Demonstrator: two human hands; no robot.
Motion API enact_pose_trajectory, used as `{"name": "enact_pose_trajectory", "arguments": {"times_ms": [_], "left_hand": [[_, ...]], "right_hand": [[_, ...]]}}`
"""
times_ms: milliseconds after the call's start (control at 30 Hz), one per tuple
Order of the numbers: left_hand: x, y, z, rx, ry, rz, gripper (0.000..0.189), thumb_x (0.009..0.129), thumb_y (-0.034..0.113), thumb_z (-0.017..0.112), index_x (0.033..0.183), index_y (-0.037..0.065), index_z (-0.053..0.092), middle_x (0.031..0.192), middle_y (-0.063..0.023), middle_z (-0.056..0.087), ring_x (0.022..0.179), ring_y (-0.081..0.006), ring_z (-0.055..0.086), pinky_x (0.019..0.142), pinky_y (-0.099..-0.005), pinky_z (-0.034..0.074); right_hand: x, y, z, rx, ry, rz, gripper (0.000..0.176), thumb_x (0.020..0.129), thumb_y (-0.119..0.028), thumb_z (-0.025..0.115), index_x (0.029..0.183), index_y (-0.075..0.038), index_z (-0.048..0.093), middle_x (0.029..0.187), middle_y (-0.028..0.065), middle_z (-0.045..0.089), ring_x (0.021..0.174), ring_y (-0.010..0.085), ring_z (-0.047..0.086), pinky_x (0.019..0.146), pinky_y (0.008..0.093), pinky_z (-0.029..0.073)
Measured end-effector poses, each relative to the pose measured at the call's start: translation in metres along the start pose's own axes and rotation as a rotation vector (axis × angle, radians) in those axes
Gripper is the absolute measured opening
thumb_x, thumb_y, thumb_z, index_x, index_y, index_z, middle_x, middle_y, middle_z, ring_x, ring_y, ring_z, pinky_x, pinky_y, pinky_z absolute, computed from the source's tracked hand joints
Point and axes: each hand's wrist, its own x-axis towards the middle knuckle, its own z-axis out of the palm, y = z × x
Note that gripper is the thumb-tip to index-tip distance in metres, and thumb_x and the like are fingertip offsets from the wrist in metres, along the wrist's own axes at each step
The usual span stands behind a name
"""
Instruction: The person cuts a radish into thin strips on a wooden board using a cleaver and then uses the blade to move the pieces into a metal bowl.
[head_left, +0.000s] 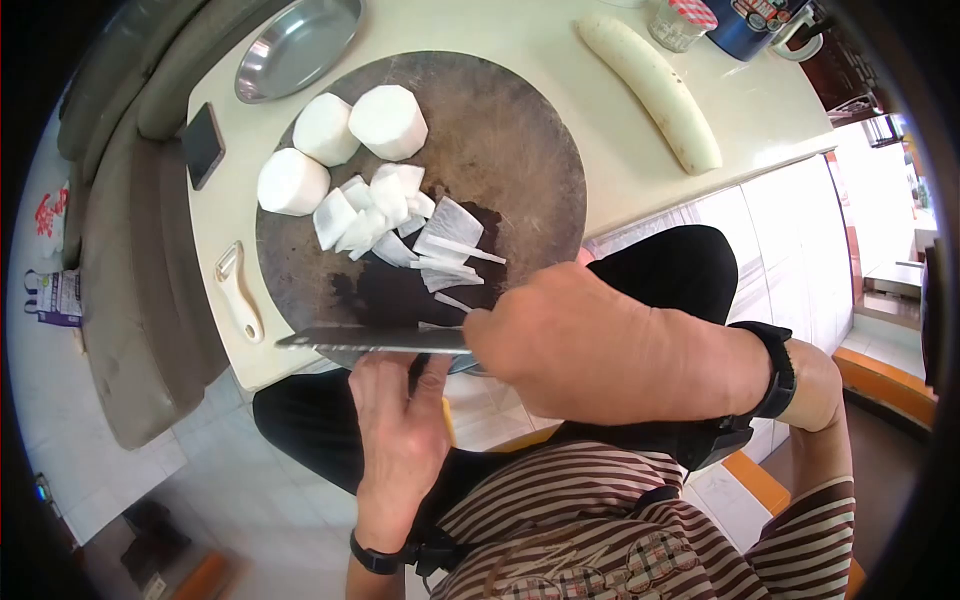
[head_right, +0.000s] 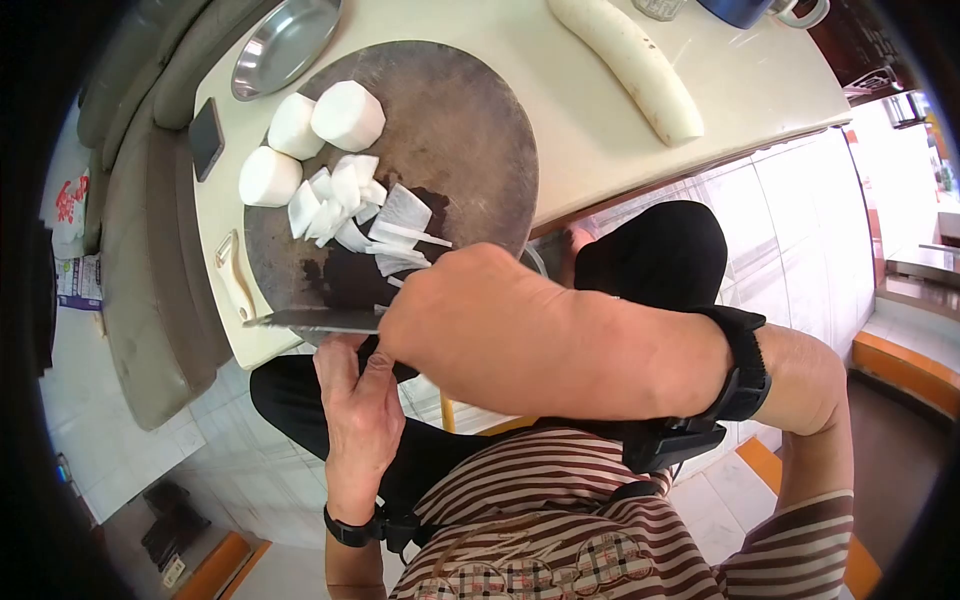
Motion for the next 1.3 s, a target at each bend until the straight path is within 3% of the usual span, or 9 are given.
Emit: {"name": "enact_pose_trajectory", "arguments": {"times_ms": [67, 133, 233, 300, 567, 833, 933, 1200, 1300], "left_hand": [[0.003, -0.001, -0.002, -0.018, 0.012, 0.013, 0.035, 0.077, -0.009, 0.069, 0.112, -0.004, 0.070, 0.112, -0.0161, 0.061, 0.100, -0.0340, 0.058, 0.087, -0.0453, 0.046], [0.002, -0.002, -0.003, -0.040, 0.020, 0.015, 0.038, 0.074, -0.011, 0.068, 0.111, -0.004, 0.071, 0.112, -0.0166, 0.061, 0.101, -0.0341, 0.059, 0.087, -0.0448, 0.047], [0.002, -0.002, -0.005, -0.128, 0.049, -0.026, 0.042, 0.072, -0.011, 0.067, 0.113, -0.004, 0.071, 0.114, -0.0170, 0.062, 0.104, -0.0339, 0.060, 0.089, -0.0435, 0.048], [0.005, 0.001, -0.006, -0.145, 0.043, -0.120, 0.037, 0.084, -0.012, 0.063, 0.118, 0.000, 0.071, 0.115, -0.0158, 0.061, 0.106, -0.0326, 0.059, 0.092, -0.0395, 0.048], [0.023, 0.005, -0.001, 0.018, -0.006, -0.004, 0.039, 0.085, -0.003, 0.069, 0.124, 0.004, 0.069, 0.117, -0.0150, 0.059, 0.104, -0.0315, 0.057, 0.089, -0.0407, 0.046], [0.023, 0.001, 0.004, 0.041, -0.002, 0.019, 0.043, 0.083, -0.003, 0.070, 0.125, 0.006, 0.069, 0.116, -0.0139, 0.059, 0.103, -0.0312, 0.057, 0.087, -0.0416, 0.045], [0.022, -0.001, 0.005, 0.048, 0.008, 0.021, 0.045, 0.081, -0.004, 0.071, 0.125, 0.006, 0.069, 0.116, -0.0137, 0.059, 0.103, -0.0313, 0.057, 0.087, -0.0415, 0.045], [0.018, -0.007, 0.009, 0.027, -0.002, 0.051, 0.045, 0.076, 0.000, 0.069, 0.121, 0.003, 0.067, 0.118, -0.0136, 0.056, 0.109, -0.0327, 0.054, 0.090, -0.0461, 0.042], [0.020, -0.005, 0.008, 0.024, 0.012, 0.044, 0.051, 0.073, -0.003, 0.074, 0.123, 0.003, 0.067, 0.117, -0.0142, 0.058, 0.105, -0.0318, 0.056, 0.088, -0.0427, 0.042]], "right_hand": [[-0.007, 0.000, -0.004, 0.036, 0.067, 0.007, 0.010, 0.073, -0.003, 0.065, 0.077, 0.003, 0.058, 0.059, 0.0149, 0.058, 0.057, 0.0361, 0.064, 0.052, 0.0421, 0.049], [-0.016, -0.002, -0.014, -0.001, -0.025, 0.135, 0.009, 0.071, -0.002, 0.067, 0.077, 0.003, 0.062, 0.066, 0.0189, 0.063, 0.065, 0.0380, 0.066, 0.060, 0.0447, 0.052], [-0.030, -0.007, -0.021, -0.045, 0.035, 0.228, 0.011, 0.070, -0.001, 0.066, 0.075, 0.003, 0.057, 0.059, 0.0196, 0.058, 0.058, 0.0392, 0.062, 0.055, 0.0464, 0.049], [-0.038, -0.004, -0.019, -0.053, 0.055, 0.231, 0.012, 0.070, 0.000, 0.066, 0.075, 0.002, 0.055, 0.057, 0.0188, 0.056, 0.056, 0.0391, 0.061, 0.053, 0.0458, 0.048], [-0.070, -0.012, -0.016, 0.000, 0.113, 0.280, 0.012, 0.070, 0.004, 0.064, 0.073, 0.001, 0.053, 0.053, 0.0167, 0.050, 0.051, 0.0381, 0.057, 0.048, 0.0448, 0.044], [-0.093, -0.035, -0.023, 0.242, -0.024, 0.539, 0.014, 0.088, -0.003, 0.064, 0.080, 0.006, 0.058, 0.049, 0.0170, 0.049, 0.047, 0.0381, 0.056, 0.046, 0.0442, 0.043], [-0.092, -0.040, -0.019, 0.278, -0.012, 0.590, 0.012, 0.089, -0.002, 0.064, 0.081, 0.006, 0.058, 0.049, 0.0166, 0.049, 0.048, 0.0379, 0.057, 0.047, 0.0435, 0.044], [-0.081, -0.047, -0.024, 0.212, -0.104, 0.617, 0.013, 0.088, -0.002, 0.065, 0.081, 0.006, 0.057, 0.050, 0.0159, 0.050, 0.047, 0.0372, 0.057, 0.046, 0.0417, 0.045], [-0.080, -0.051, -0.018, 0.151, -0.098, 0.604, 0.013, 0.086, -0.001, 0.065, 0.080, 0.006, 0.056, 0.050, 0.0164, 0.050, 0.046, 0.0364, 0.058, 0.046, 0.0413, 0.045]]}}
